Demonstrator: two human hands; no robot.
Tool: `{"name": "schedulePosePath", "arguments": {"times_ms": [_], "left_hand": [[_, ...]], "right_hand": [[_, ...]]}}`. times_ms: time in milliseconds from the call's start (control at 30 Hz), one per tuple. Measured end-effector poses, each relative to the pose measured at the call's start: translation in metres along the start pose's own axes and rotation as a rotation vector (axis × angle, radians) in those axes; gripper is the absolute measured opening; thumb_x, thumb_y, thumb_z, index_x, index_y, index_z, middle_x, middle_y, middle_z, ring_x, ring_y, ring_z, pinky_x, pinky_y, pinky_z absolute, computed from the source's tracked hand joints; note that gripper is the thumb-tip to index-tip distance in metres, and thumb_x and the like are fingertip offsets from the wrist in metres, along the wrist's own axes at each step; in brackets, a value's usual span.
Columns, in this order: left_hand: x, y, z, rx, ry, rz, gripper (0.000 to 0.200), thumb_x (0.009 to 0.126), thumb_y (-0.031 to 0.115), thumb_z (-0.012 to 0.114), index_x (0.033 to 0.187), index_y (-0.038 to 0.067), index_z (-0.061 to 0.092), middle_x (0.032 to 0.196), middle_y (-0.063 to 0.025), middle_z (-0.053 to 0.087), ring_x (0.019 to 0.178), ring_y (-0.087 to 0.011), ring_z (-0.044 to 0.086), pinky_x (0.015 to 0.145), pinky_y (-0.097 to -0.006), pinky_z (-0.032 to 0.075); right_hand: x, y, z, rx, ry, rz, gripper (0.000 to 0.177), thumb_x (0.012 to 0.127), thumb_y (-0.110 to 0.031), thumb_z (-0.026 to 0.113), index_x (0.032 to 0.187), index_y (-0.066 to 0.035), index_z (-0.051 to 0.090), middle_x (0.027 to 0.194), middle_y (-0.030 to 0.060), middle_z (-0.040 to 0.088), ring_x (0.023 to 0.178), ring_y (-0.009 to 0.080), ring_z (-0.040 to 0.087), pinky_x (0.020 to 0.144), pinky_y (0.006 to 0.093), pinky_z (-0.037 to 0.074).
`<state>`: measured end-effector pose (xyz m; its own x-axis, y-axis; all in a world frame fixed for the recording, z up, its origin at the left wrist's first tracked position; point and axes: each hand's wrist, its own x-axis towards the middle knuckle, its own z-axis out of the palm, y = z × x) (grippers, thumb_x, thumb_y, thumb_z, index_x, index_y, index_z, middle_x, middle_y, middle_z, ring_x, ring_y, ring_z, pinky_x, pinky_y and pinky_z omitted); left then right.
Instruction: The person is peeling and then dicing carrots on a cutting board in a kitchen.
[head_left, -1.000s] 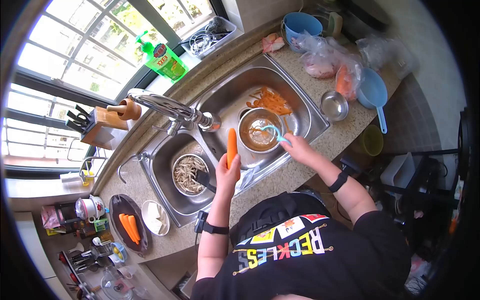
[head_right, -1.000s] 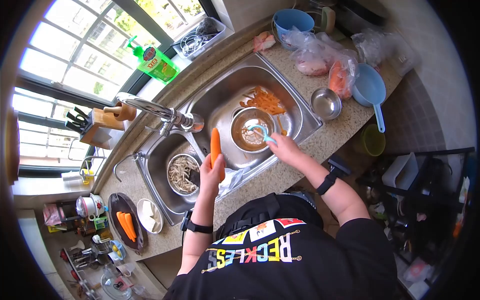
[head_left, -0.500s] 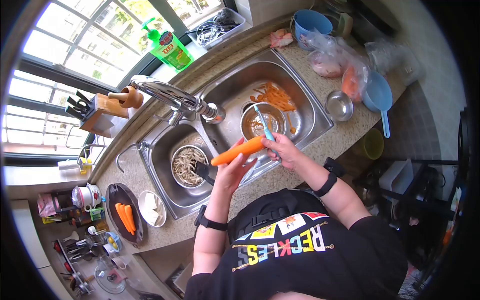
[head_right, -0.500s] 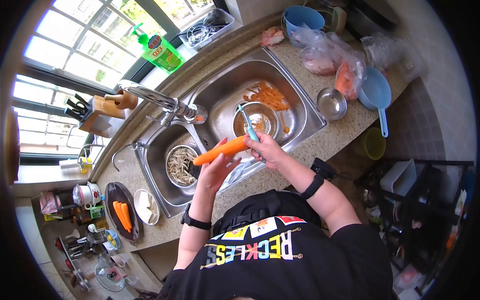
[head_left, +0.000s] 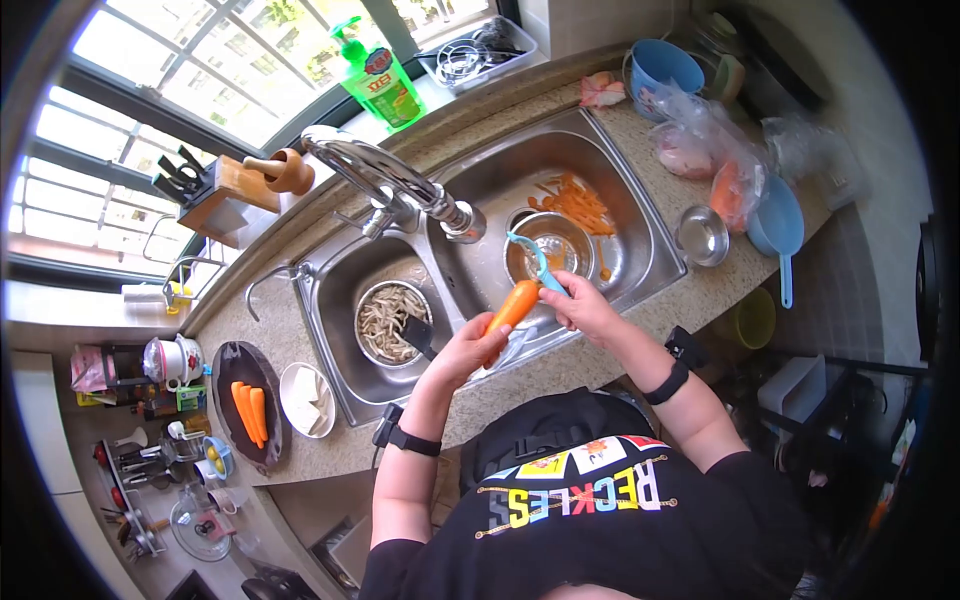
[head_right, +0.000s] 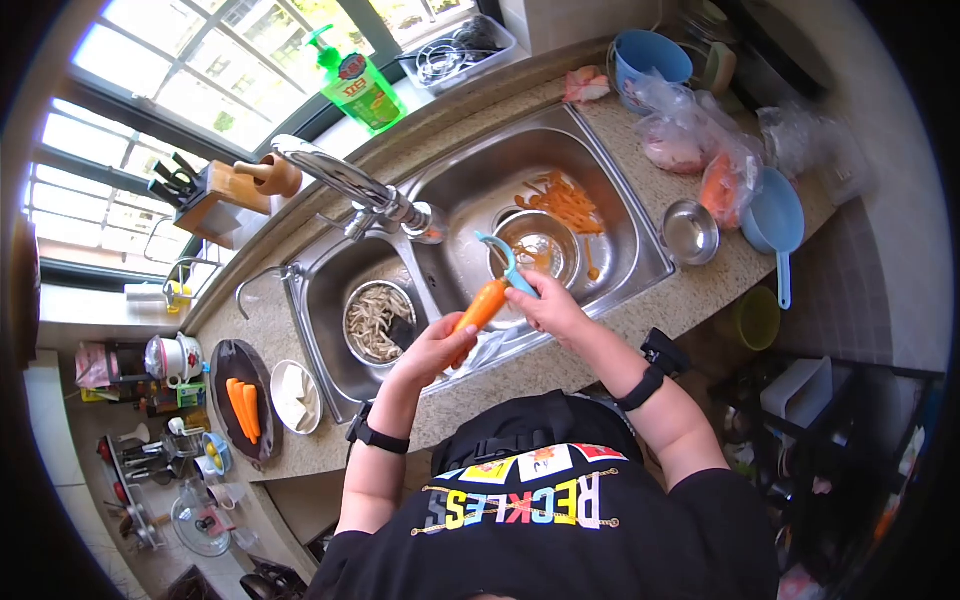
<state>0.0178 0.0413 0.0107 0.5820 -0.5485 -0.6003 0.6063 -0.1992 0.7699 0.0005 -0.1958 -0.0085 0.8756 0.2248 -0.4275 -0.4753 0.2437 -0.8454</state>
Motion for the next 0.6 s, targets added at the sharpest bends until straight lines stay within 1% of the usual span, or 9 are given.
{"name": "schedulePosePath", "arguments": {"times_ms": [33, 100, 200, 267, 333, 367, 400, 467, 600], "left_hand": [[0.004, 0.001, -0.004, 0.132, 0.099, 0.065, 0.032, 0.097, 0.031, 0.058, 0.115, 0.004, 0.054, 0.081, 0.0008, 0.055, 0.061, -0.0065, 0.049, 0.052, -0.0216, 0.04], [0.0, 0.003, -0.028, 0.049, 0.236, 0.119, 0.027, 0.098, 0.03, 0.057, 0.11, 0.006, 0.054, 0.078, 0.0023, 0.053, 0.061, -0.0065, 0.049, 0.054, -0.0224, 0.042], [0.001, 0.016, -0.071, -0.038, 0.532, 0.226, 0.025, 0.098, 0.029, 0.057, 0.11, 0.007, 0.054, 0.079, 0.0027, 0.054, 0.062, -0.0066, 0.051, 0.055, -0.0221, 0.044], [0.0, 0.018, -0.116, 0.063, 0.659, 0.33, 0.025, 0.097, 0.029, 0.058, 0.11, 0.008, 0.055, 0.078, 0.0022, 0.055, 0.064, -0.0063, 0.053, 0.055, -0.0213, 0.044], [0.02, 0.036, -0.149, 0.038, 0.749, 0.468, 0.025, 0.097, 0.029, 0.058, 0.11, 0.008, 0.056, 0.077, 0.0019, 0.055, 0.065, -0.0058, 0.053, 0.055, -0.0208, 0.044], [0.01, 0.041, -0.162, -0.032, 0.813, 0.467, 0.023, 0.096, 0.029, 0.06, 0.106, 0.009, 0.057, 0.073, 0.0026, 0.053, 0.058, -0.0048, 0.048, 0.051, -0.0193, 0.04], [0.025, 0.047, -0.179, -0.11, 0.835, 0.568, 0.025, 0.096, 0.03, 0.06, 0.109, 0.009, 0.057, 0.075, 0.0021, 0.054, 0.06, -0.0053, 0.049, 0.051, -0.0206, 0.041], [0.04, 0.056, -0.211, -0.193, 0.791, 0.647, 0.028, 0.095, 0.032, 0.063, 0.109, 0.008, 0.059, 0.077, 0.0021, 0.054, 0.063, -0.0064, 0.052, 0.053, -0.0217, 0.044], [0.064, 0.07, -0.243, -0.306, 0.764, 0.628, 0.028, 0.094, 0.033, 0.064, 0.108, 0.008, 0.06, 0.083, 0.001, 0.058, 0.063, -0.0079, 0.054, 0.053, -0.0219, 0.047]], "right_hand": [[0.004, -0.001, -0.001, -0.003, 0.072, 0.011, 0.028, 0.096, -0.024, 0.06, 0.118, -0.007, 0.058, 0.075, -0.0016, 0.057, 0.047, 0.0028, 0.042, 0.041, 0.0192, 0.033], [0.006, 0.007, -0.005, -0.039, 0.158, 0.053, 0.029, 0.1, -0.029, 0.053, 0.117, -0.006, 0.058, 0.084, 0.0015, 0.06, 0.049, 0.0036, 0.044, 0.041, 0.0201, 0.034], [0.003, 0.009, -0.016, -0.03, 0.113, 0.116, 0.028, 0.1, -0.027, 0.051, 0.116, -0.006, 0.058, 0.082, 0.0015, 0.06, 0.049, 0.004, 0.044, 0.041, 0.0203, 0.034], [-0.001, 0.019, -0.013, -0.053, 0.126, 0.148, 0.026, 0.1, -0.025, 0.05, 0.116, -0.006, 0.058, 0.081, 0.0017, 0.06, 0.049, 0.0045, 0.044, 0.041, 0.02, 0.035], [0.006, 0.014, -0.021, -0.099, 0.139, 0.133, 0.026, 0.1, -0.025, 0.051, 0.117, -0.006, 0.058, 0.079, 0.0015, 0.06, 0.049, 0.0047, 0.044, 0.041, 0.0202, 0.035], [-0.003, 0.018, -0.009, -0.102, 0.125, 0.176, 0.027, 0.1, -0.025, 0.049, 0.118, -0.007, 0.058, 0.08, 0.0007, 0.06, 0.052, 0.0045, 0.047, 0.043, 0.0199, 0.036], [0.0, 0.018, -0.011, -0.114, 0.125, 0.16, 0.027, 0.1, -0.025, 0.049, 0.118, -0.007, 0.058, 0.08, 0.0007, 0.06, 0.052, 0.0045, 0.047, 0.043, 0.0199, 0.036], [-0.001, 0.023, -0.01, -0.118, 0.127, 0.165, 0.026, 0.1, -0.024, 0.049, 0.118, -0.006, 0.058, 0.08, 0.0006, 0.06, 0.052, 0.0048, 0.047, 0.044, 0.0199, 0.036], [-0.006, 0.022, -0.007, -0.114, 0.152, 0.206, 0.026, 0.1, -0.023, 0.05, 0.117, -0.005, 0.058, 0.081, 0.0011, 0.061, 0.052, 0.0049, 0.047, 0.044, 0.0201, 0.037]]}}
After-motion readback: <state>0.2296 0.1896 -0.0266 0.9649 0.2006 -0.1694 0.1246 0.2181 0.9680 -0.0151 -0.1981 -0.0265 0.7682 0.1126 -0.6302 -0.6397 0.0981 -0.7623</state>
